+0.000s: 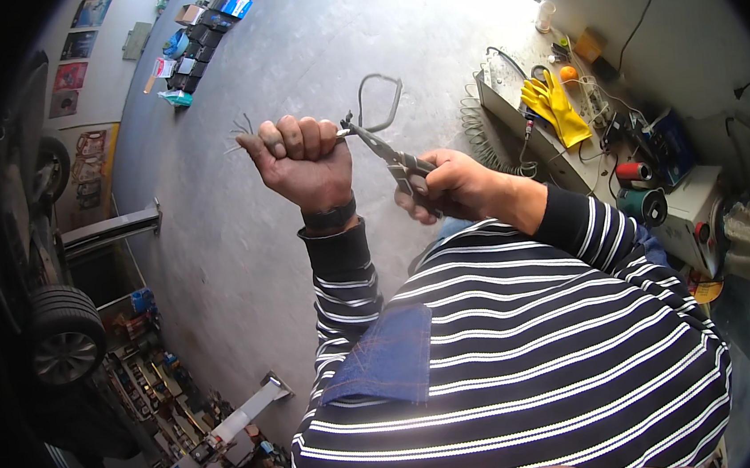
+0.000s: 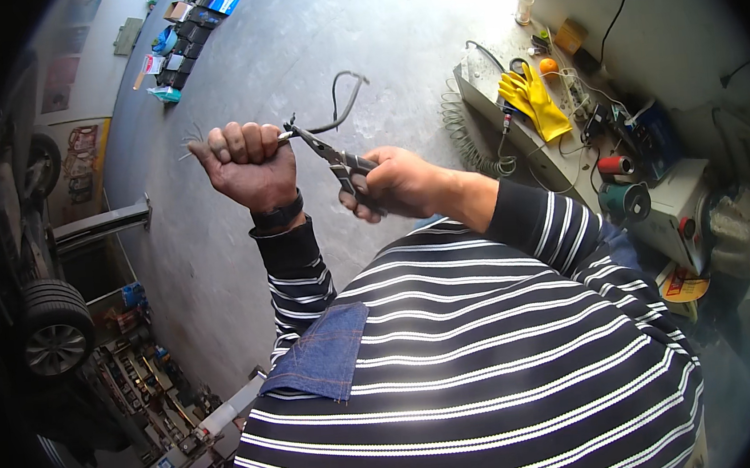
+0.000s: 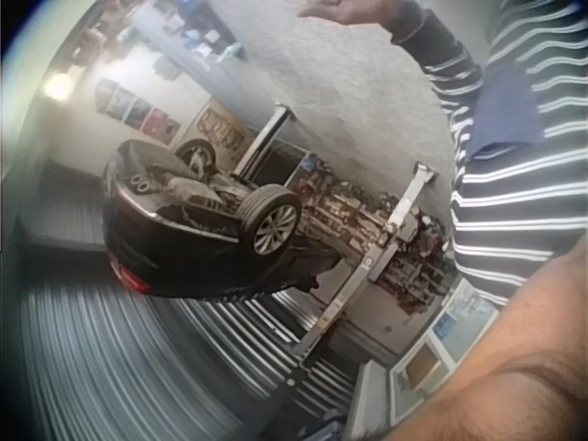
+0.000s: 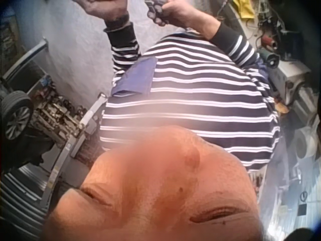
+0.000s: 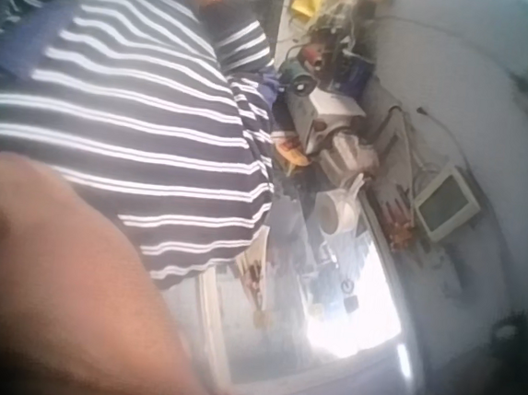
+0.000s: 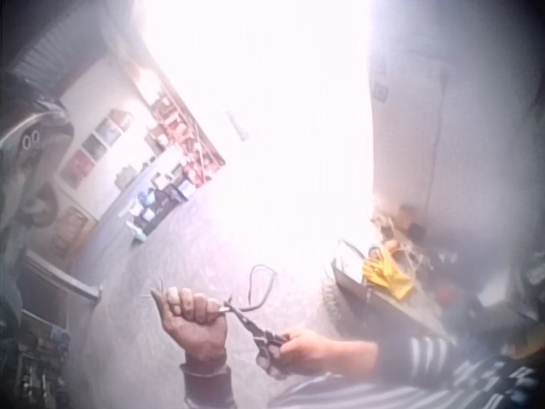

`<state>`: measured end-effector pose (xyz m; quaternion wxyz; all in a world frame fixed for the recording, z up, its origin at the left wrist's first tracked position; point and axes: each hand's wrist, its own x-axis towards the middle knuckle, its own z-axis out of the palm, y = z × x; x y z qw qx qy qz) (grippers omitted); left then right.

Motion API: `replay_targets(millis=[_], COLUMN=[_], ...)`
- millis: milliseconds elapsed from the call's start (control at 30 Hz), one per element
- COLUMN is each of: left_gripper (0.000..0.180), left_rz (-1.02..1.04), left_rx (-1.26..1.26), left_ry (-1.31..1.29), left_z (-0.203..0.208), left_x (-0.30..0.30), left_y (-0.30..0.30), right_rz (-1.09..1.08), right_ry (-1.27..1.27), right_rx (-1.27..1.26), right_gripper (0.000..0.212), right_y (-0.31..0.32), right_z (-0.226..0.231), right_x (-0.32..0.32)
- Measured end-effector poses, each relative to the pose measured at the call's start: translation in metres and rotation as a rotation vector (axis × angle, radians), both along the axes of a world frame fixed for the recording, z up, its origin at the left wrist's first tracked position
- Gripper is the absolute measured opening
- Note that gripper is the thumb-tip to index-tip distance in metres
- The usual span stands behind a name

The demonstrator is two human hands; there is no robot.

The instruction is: The person uses pliers to strip insulation from the ends of several wires. They repeatedly grip, twist, and pull the insulation off each wire end, then place the pliers back on the workbench before moving to the next wire.

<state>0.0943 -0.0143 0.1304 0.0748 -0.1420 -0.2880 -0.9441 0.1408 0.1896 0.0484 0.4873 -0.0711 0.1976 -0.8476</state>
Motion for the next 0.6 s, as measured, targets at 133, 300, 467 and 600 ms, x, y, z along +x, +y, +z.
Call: replay_targets(millis=[133,300,467,600], left_gripper=[0.058,0.057,0.057,0.057], left_rz=[0.004,0.025,0.046,0.099], left_rx=[0.039,-0.125,-0.239,-0.288], left_ry=[0.128,0.192,0.175,0.056], left_z=[0.007,0.005,-0.013,-0.027], left_x=[-0.003,-0.003,-0.001,0.011], left_y=[0.01,0.019,0.026,0.029], right_rz=[0.015,-0.094,-0.181,-0.208], right_ry=[-0.157,-0.21,-0.288,-0.369], right_rx=[-0.253,-0.192,-0.117,0.056], right_gripper=[0.005,0.007,0.01,0.008], right_y=[0.006,0.012,0.009,0.001], right_z=[0.027,0.042,0.044,0.042], right_x=[0.009,0.018,0.023,0.026])
